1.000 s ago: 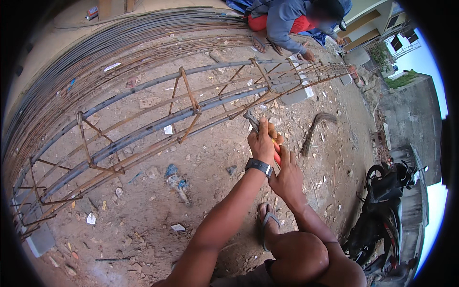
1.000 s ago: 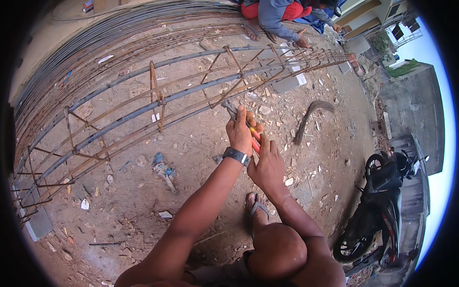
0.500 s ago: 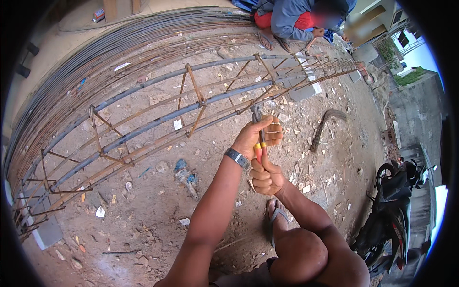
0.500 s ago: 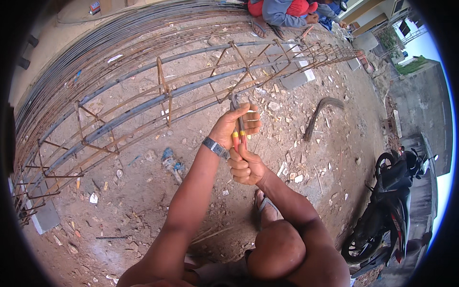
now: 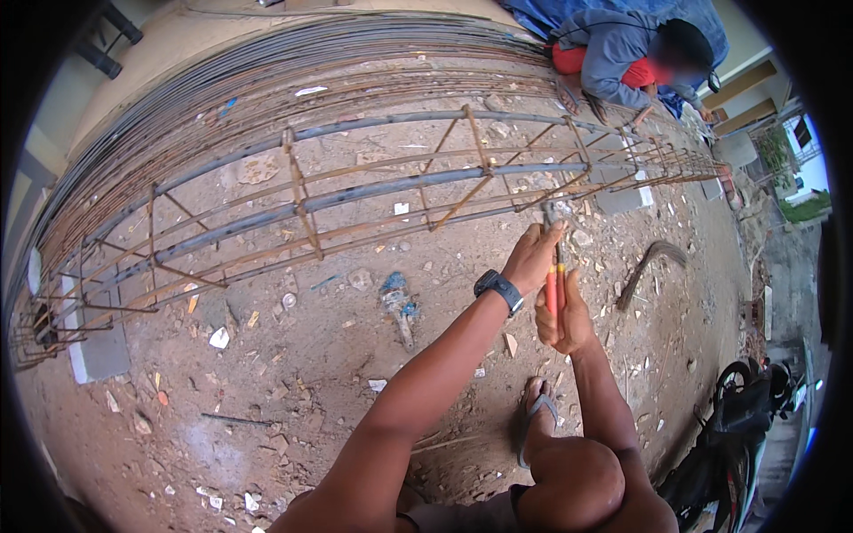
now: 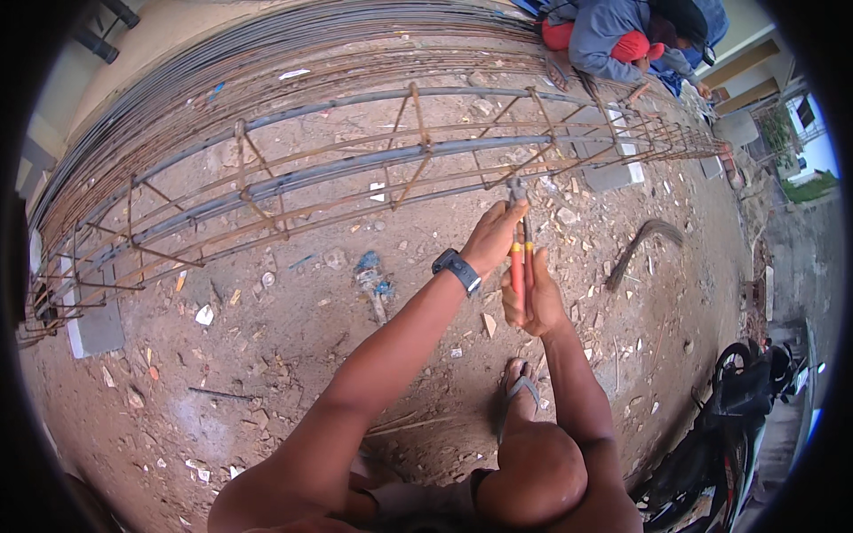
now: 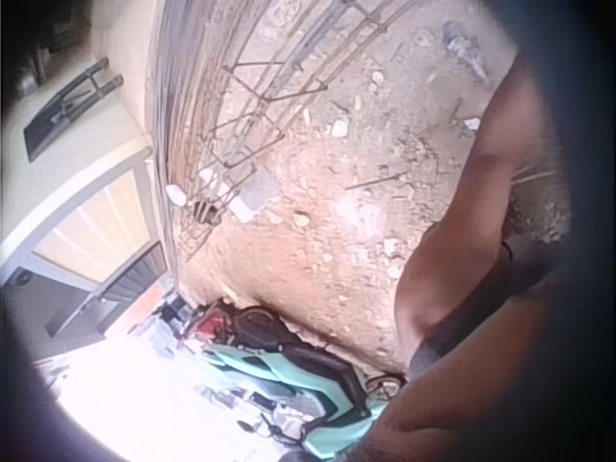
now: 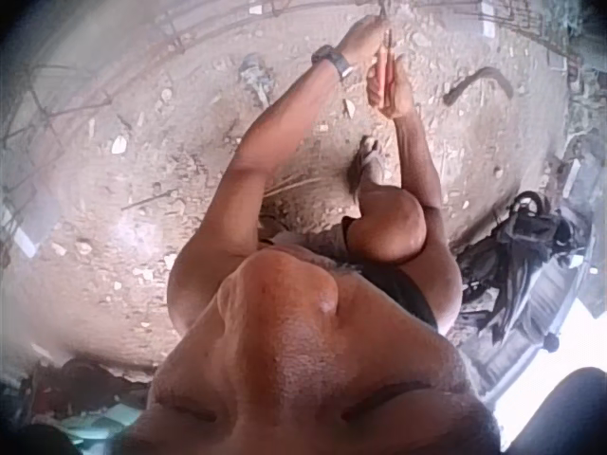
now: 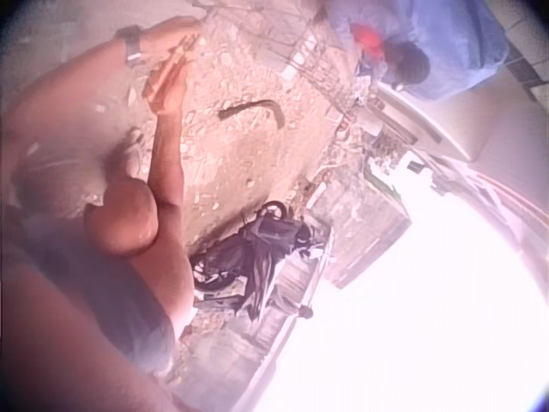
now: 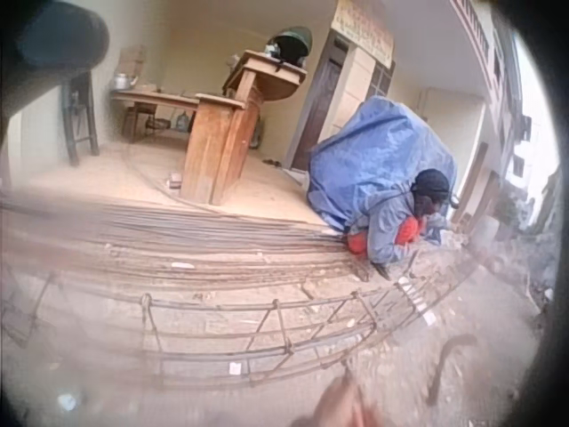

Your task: The person is assembling a rebar structure by tying metal rods together using pliers and wire. They repeatedly pick up wire, wrap it around intersections, and twist it to secure the joints.

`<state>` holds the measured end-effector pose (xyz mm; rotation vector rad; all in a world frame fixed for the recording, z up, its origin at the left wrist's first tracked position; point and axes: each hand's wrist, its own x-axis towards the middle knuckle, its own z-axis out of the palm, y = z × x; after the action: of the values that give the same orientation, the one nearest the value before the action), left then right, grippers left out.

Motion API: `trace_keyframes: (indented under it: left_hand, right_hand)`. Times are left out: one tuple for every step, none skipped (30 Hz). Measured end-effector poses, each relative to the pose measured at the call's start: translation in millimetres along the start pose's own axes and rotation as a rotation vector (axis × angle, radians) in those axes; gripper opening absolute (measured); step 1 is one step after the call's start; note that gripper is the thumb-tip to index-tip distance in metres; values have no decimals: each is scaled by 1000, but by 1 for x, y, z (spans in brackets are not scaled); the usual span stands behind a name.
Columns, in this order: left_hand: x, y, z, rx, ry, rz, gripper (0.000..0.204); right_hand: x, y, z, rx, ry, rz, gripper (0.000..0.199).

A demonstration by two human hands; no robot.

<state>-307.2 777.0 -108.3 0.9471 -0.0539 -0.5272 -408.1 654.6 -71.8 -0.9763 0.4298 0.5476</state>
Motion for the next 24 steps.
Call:
trace_keyframes:
  left_hand:
    - [-9,1,-10,-141,-100,-46,35]
    - [-18,1,-20,-175,-139,-12,25]
    - [-26,3,-27,-108,-112,45,23]
    - [-37,2,-33,-44,-89,90,21]
    - [-48,2,-39,21,-71,132,20]
    - [-52,10,-43,7,-9,197,15]
    - [-55,14,-50,191,43,233,14]
    - [-60,19,-58,376,91,267,13]
    - [-59,23,-59,552,125,311,13]
    - [-59,27,-61,777,207,518,11]
    - [-59,29,-65,843,227,498,11]
    - [-63,34,-65,900,226,483,11]
    - [-69,41,-66,841,239,484,12]
    - [-69,44,-73,819,258,512,13]
    - [-70,47,-80,721,184,384,15]
    - [-69,47,-93,722,122,350,16]
    - [-73,52,-99,695,54,268,16]
    - [-78,56,-102,670,-17,184,16]
    - [-84,66,-115,659,-91,114,16]
    - [-89,72,-122,634,-182,38,17]
    - [-96,79,-132,660,-211,21,16]
    - [-104,87,-140,687,-237,7,16]
    - [-110,95,-144,678,-234,1,15]
    - [-117,100,-146,669,-227,-10,15]
  right_hand:
    - [5,11,-1,114,-202,-5,75]
    - [10,25,-1,232,-401,-8,78]
    - [19,40,-4,358,-599,-15,81]
    - [24,48,-6,332,-599,-17,69]
    - [31,56,-9,310,-601,-20,58]
    - [36,52,-1,236,-536,-30,49]
    - [38,51,7,165,-468,-43,40]
    - [35,54,14,58,-256,-87,36]
    - [34,53,21,-7,-149,-144,38]
    - [34,52,27,-67,-38,-201,40]
    - [33,49,29,-124,77,-258,42]
    - [26,39,21,-215,66,-253,41]
    - [20,34,15,-260,111,-239,41]
    - [16,27,13,-309,146,-222,40]
    - [10,20,10,-359,181,-197,39]
    - [8,16,12,-483,218,-197,40]
    - [5,14,12,-474,211,-203,42]
    - [0,13,9,-463,206,-210,43]
    - [3,18,10,-443,183,-207,45]
    - [4,20,10,-368,123,-206,59]
    - [8,25,9,-223,-46,-186,64]
    - [12,29,8,-79,-218,-166,69]
    - [17,31,4,63,-392,-146,73]
    - [25,36,-6,105,-432,-157,83]
